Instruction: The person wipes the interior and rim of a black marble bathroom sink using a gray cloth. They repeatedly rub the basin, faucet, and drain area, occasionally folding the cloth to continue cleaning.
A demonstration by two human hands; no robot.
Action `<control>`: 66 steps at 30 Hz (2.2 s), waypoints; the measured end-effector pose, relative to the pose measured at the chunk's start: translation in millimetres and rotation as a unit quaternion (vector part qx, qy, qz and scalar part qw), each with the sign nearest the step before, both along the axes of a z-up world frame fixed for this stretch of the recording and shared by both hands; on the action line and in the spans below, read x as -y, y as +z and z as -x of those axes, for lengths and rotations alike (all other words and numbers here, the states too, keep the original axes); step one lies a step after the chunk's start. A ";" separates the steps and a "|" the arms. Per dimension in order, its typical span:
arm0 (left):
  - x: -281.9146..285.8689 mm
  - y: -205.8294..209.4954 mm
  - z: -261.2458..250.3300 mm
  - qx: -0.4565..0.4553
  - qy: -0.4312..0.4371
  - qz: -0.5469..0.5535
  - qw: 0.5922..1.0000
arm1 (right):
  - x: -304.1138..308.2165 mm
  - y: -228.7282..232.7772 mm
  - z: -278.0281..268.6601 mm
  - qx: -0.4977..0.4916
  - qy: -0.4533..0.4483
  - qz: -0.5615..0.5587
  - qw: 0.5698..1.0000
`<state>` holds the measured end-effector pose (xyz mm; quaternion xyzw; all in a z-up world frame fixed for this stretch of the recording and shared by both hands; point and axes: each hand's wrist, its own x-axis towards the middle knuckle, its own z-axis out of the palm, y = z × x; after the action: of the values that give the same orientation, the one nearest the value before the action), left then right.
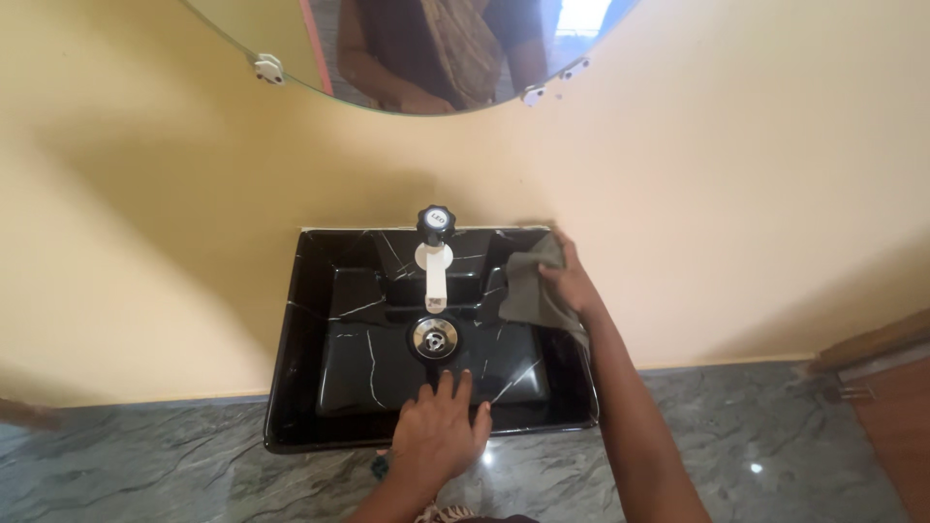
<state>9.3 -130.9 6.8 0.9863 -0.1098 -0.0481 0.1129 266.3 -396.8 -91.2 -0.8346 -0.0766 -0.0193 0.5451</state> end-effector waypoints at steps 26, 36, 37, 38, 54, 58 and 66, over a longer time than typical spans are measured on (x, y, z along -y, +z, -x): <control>-6.3 -7.5 12.8 0.062 -0.018 0.042 0.997 | -24.6 -70.8 231.5 -0.186 -0.148 -0.540 0.807; -15.0 -26.1 24.8 0.130 -0.065 0.077 0.986 | -42.2 6.7 264.9 0.076 -0.219 0.224 0.947; -15.8 -27.6 26.0 0.131 -0.063 0.080 0.986 | -45.0 15.4 263.9 0.104 -0.194 0.339 0.914; -15.8 -28.6 25.7 0.136 -0.063 0.083 0.985 | -48.1 20.6 262.9 0.132 -0.167 0.450 0.867; -93.9 -17.6 9.2 0.061 0.091 0.089 0.990 | -103.7 3.8 115.9 -0.140 0.258 0.629 0.720; -94.3 -17.3 8.4 0.123 0.089 0.094 0.984 | -90.1 -14.4 72.8 -0.018 0.113 0.650 0.751; -91.2 -2.5 5.6 0.038 0.092 0.089 0.991 | -94.4 -7.5 46.1 0.141 0.023 0.693 0.707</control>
<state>3.7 -39.6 4.3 0.9794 -0.0271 0.0103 0.1998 220.2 -302.4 -98.8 -0.9632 -0.1635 -0.0651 -0.2033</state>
